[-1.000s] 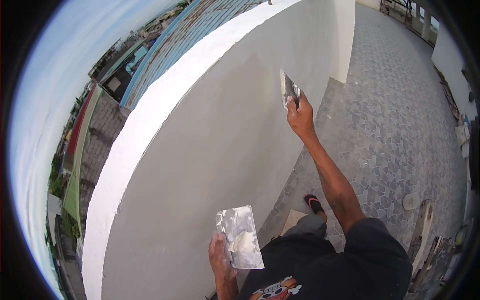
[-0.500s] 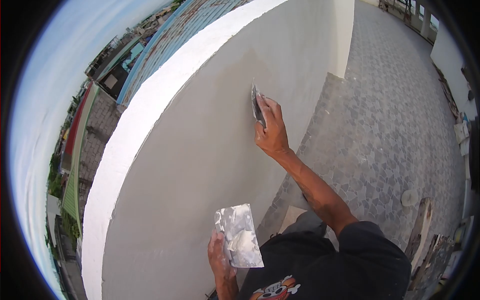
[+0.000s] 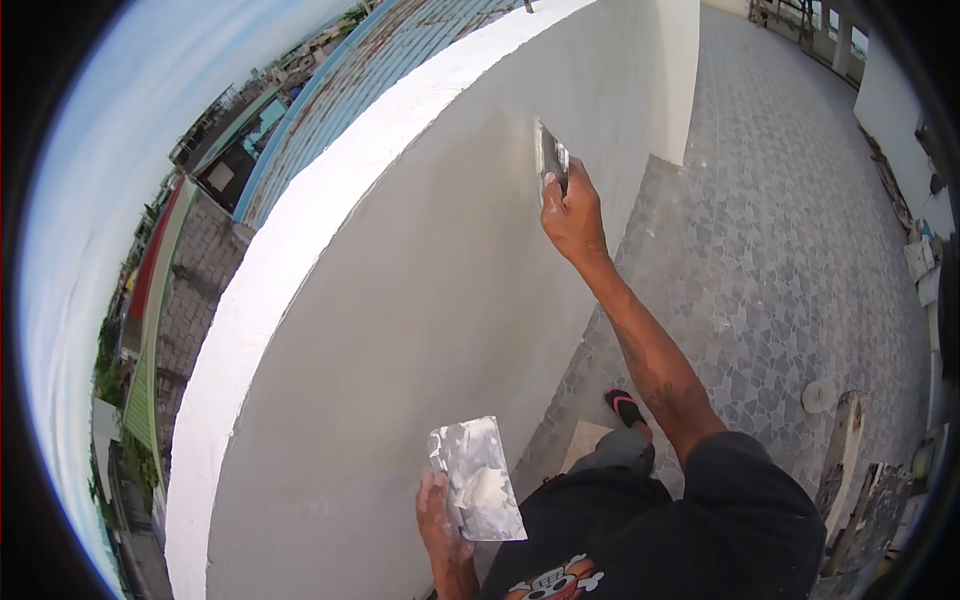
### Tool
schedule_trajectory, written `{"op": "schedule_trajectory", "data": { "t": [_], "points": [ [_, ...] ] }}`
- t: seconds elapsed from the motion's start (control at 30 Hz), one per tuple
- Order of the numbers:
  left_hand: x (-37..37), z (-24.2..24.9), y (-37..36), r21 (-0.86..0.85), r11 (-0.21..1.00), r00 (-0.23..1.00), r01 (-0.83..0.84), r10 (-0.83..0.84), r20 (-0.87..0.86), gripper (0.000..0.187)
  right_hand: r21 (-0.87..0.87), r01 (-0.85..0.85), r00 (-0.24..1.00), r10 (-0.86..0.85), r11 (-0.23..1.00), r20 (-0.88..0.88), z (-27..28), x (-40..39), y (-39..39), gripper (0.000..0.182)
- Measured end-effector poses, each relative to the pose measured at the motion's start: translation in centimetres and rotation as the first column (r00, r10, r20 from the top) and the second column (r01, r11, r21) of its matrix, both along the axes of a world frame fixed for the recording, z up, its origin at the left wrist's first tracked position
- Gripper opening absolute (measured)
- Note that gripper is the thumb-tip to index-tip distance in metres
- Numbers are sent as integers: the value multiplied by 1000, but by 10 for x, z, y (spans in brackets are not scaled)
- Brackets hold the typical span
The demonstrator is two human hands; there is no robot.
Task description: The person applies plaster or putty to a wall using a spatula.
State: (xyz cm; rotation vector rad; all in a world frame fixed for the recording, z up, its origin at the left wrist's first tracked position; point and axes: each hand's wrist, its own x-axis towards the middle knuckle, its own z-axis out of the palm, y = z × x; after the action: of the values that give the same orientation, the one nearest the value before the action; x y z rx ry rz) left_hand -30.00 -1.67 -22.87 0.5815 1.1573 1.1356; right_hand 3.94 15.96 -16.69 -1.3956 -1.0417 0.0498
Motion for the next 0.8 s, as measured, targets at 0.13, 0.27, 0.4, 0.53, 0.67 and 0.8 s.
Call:
{"op": "schedule_trajectory", "data": {
  "t": [0.13, 0.27, 0.4, 0.53, 0.67, 0.8],
  "points": [
    [5, 4, -3, -9, 999, 999, -37, 37, -8, 39, 168, 1, 976, -38, 986, 215, 6, -13, 11, 32],
    [-1, 4, -1, 35, 996, 995, 80, -83, 61, 38, 270, -60, 893, -69, 961, 445, 3, -48, -6, 45],
    [-1, 11, 1, 28, 995, 992, 94, -96, 77, 35, 279, -336, 718, 53, 900, 694, -4, -56, -29, 56],
    [0, 10, 2, 46, 993, 992, 108, -111, 60, 32, 313, -212, 818, -7, 926, 575, -4, -27, -26, 58],
    [-2, 2, 1, 45, 997, 994, 65, -69, 80, 31, 351, -79, 770, -166, 933, 616, 11, 18, 7, 62],
    [-7, -5, 1, 36, 997, 995, 72, -74, 65, 33, 388, -99, 706, -210, 917, 676, 17, 19, 23, 62]
  ]
}}
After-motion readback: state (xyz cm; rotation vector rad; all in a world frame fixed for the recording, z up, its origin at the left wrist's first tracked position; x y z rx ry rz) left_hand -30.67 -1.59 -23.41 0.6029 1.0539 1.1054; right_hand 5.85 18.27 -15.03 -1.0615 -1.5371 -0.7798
